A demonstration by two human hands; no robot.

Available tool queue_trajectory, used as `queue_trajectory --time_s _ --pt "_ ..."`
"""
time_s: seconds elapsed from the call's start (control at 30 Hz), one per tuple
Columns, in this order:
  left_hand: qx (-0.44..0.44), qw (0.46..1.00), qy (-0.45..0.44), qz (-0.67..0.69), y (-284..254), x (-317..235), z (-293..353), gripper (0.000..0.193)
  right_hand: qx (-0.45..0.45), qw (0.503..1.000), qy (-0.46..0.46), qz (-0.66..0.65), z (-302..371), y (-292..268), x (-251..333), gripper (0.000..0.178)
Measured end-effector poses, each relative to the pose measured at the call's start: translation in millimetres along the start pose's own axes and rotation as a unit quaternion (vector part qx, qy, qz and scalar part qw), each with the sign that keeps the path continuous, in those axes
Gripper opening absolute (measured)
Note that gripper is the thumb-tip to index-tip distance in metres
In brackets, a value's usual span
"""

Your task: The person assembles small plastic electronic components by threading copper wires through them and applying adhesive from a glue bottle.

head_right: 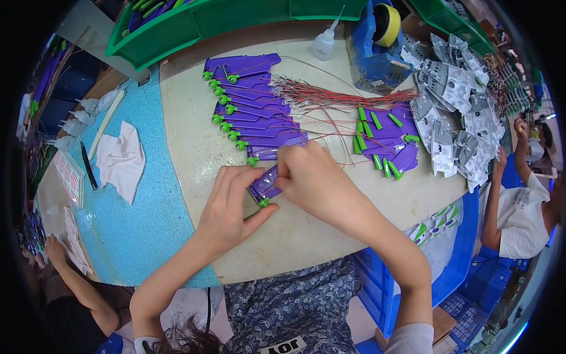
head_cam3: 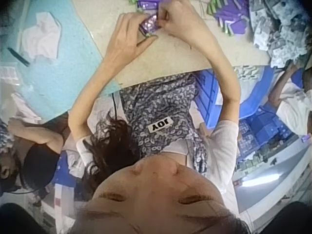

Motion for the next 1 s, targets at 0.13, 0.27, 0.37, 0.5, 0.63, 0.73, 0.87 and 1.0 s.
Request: queue_trajectory --time_s 0.13,0.27,0.37,0.5,0.63,0.73,0.87,1.0 --pt "-0.023 0.997 0.024 0.073 -3 4 2 0.058 0.220 0.970 0.096 -0.031 -25 33 5 0.011" --pt "-0.055 0.995 0.009 0.083 -9 12 2 0.057 0.101 0.982 0.053 -0.148 -16 24 -1 0.013" --pt "-0.109 0.993 -0.047 0.010 -47 25 -23 0.057 -0.249 0.956 -0.080 -0.137 -9 -63 -17 0.025" --pt "-0.195 0.951 -0.132 -0.199 -78 58 -89 0.048 -0.374 0.925 -0.059 -0.021 -64 -119 -72 0.062" --pt "-0.150 0.981 -0.115 -0.042 -68 86 -96 0.033 -0.277 0.957 -0.051 -0.071 -96 -113 -80 0.040" --pt "-0.112 0.984 -0.125 -0.057 -59 61 -66 0.034 -0.220 0.954 -0.102 -0.176 -67 -98 -62 0.039" --pt "-0.069 0.982 -0.170 -0.037 -57 37 -26 0.038 -0.136 0.957 -0.071 -0.247 -8 -72 -14 0.048" --pt "-0.029 0.986 -0.161 0.035 -62 38 -17 0.040 -0.040 0.948 -0.015 -0.316 15 -37 -17 0.042"
Point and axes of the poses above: each hand's wrist, its own z-axis away from the middle knuckle, its own y-axis out of the palm, x = y × z, the point moved 8 cm from there along -z, towards the middle knuckle, and after that the axes turned 15 degrees about x, right-handed, at the moved point
